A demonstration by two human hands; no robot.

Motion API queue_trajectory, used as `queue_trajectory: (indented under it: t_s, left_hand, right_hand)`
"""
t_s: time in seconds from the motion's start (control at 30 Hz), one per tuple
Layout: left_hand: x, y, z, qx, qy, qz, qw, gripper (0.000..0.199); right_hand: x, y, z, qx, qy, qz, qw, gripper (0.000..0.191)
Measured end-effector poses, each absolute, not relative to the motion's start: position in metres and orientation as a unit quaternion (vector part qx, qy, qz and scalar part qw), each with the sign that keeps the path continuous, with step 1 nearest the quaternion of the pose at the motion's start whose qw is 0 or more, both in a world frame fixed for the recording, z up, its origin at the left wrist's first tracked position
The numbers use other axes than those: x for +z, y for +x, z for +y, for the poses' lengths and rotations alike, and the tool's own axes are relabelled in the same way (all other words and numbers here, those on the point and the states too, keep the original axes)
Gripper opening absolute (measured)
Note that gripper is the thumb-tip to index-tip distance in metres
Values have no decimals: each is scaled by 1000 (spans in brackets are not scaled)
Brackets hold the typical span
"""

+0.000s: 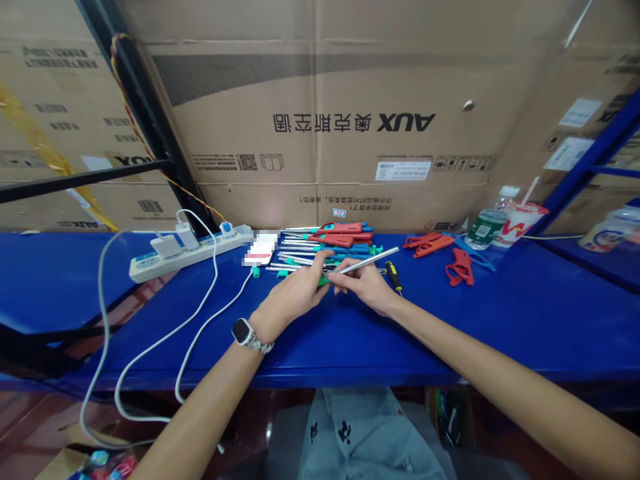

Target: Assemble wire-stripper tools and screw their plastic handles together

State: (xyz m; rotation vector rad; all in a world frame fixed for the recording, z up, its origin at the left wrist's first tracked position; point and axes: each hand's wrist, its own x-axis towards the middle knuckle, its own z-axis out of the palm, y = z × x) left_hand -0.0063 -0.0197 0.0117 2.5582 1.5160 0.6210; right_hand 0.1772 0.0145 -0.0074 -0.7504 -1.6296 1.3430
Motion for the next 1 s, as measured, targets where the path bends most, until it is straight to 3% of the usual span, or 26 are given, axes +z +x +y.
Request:
queue_trajectory:
  t_s: [0.2,0.5,0.73,0.9,1.0]
  left_hand:
    - [15,-4,-24,239,835,494,43,43]
    - [39,12,-14,358,837,398,115,26]
    - [36,51,-1,530,708,342,319,28]
    - [33,49,-3,556,673,373,315,33]
    - [29,25,-12,529,680,397,318,41]
  right_hand:
    - [-4,172,13,528,-294,-660,447,46]
    - [2,200,13,506,-269,-662,483,41]
    - [-6,192,-5,452,-273,-736,423,39]
    - [-5,192,-15,569,-254,-691,367,35]
    - [-5,210,-17,489,-306,-731,366,27]
